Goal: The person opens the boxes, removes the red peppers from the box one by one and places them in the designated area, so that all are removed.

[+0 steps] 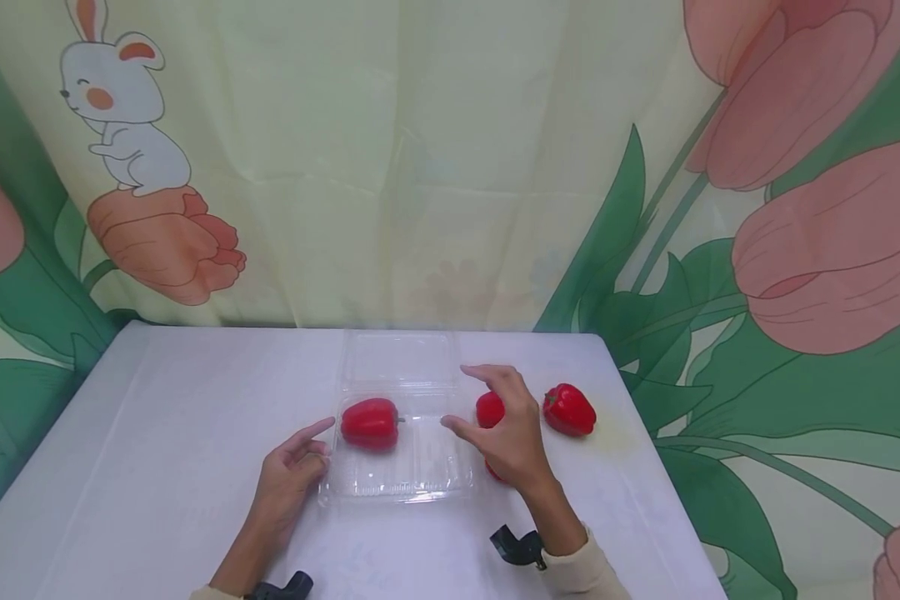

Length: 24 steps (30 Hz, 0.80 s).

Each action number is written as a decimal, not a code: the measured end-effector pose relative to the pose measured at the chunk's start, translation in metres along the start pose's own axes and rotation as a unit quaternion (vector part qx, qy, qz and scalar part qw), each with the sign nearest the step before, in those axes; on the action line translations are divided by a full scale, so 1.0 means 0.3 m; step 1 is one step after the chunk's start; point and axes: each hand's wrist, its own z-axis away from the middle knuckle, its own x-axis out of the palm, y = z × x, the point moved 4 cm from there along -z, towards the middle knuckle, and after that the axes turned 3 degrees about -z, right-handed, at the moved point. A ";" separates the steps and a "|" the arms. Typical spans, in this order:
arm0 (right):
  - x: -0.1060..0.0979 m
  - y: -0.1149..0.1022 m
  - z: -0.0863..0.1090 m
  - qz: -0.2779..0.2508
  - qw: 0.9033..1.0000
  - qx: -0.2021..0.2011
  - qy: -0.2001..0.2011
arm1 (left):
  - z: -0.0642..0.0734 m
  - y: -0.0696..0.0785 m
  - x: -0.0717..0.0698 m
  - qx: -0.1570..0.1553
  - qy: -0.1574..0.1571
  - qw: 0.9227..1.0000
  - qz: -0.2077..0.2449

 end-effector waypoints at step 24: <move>0.275 -0.020 0.029 -0.024 0.995 0.035 -0.095 | 0.001 -0.001 0.002 -0.002 0.001 1.000 -0.004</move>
